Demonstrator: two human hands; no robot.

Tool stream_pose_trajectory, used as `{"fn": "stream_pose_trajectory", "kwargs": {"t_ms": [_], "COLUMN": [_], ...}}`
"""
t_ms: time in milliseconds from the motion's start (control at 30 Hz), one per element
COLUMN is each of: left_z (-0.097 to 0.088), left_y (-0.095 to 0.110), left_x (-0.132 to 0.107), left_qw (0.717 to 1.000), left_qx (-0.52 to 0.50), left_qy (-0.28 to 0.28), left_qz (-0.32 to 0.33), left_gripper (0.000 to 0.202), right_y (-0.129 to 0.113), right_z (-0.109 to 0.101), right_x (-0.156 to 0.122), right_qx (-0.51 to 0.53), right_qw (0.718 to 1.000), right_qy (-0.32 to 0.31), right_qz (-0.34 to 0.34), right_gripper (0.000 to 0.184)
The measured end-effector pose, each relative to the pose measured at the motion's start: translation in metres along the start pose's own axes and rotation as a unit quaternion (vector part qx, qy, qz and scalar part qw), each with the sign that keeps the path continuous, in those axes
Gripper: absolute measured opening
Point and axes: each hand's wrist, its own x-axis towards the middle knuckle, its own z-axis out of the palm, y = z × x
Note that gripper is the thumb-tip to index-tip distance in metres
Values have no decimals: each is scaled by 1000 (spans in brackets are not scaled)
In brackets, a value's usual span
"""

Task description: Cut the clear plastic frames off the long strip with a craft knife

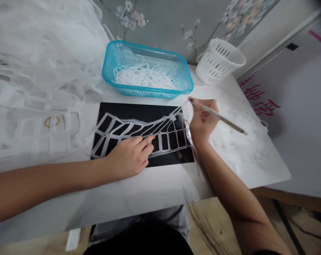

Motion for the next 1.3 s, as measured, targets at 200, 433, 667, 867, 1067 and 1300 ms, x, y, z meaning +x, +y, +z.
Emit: {"fn": "stream_pose_trajectory", "kwargs": {"t_ms": [200, 433, 667, 867, 1067, 1300], "left_z": [0, -7, -3, -3, -3, -4], "left_y": [-1, 14, 19, 18, 16, 14], "left_x": [-10, -14, -6, -4, -2, -2], "left_qw": [998, 991, 989, 990, 991, 991], "left_qx": [40, 81, 82, 76, 63, 60], "left_qy": [37, 20, -29, -25, -27, -33], "left_qz": [20, 107, 116, 112, 117, 114], "left_gripper": [21, 40, 45, 44, 44, 46], "right_y": [3, -12, -21, -15, -15, -15], "right_z": [-12, -26, -58, -56, -57, -56], "right_x": [-3, -40, -68, -70, -70, -69], "right_qx": [53, 48, 120, 105, 104, 104], "right_qw": [998, 956, 922, 928, 927, 924], "right_qy": [-5, -287, -354, -352, -356, -367], "right_qz": [-18, 48, 96, 66, 53, 28], "right_gripper": [15, 8, 6, 8, 7, 8]}}
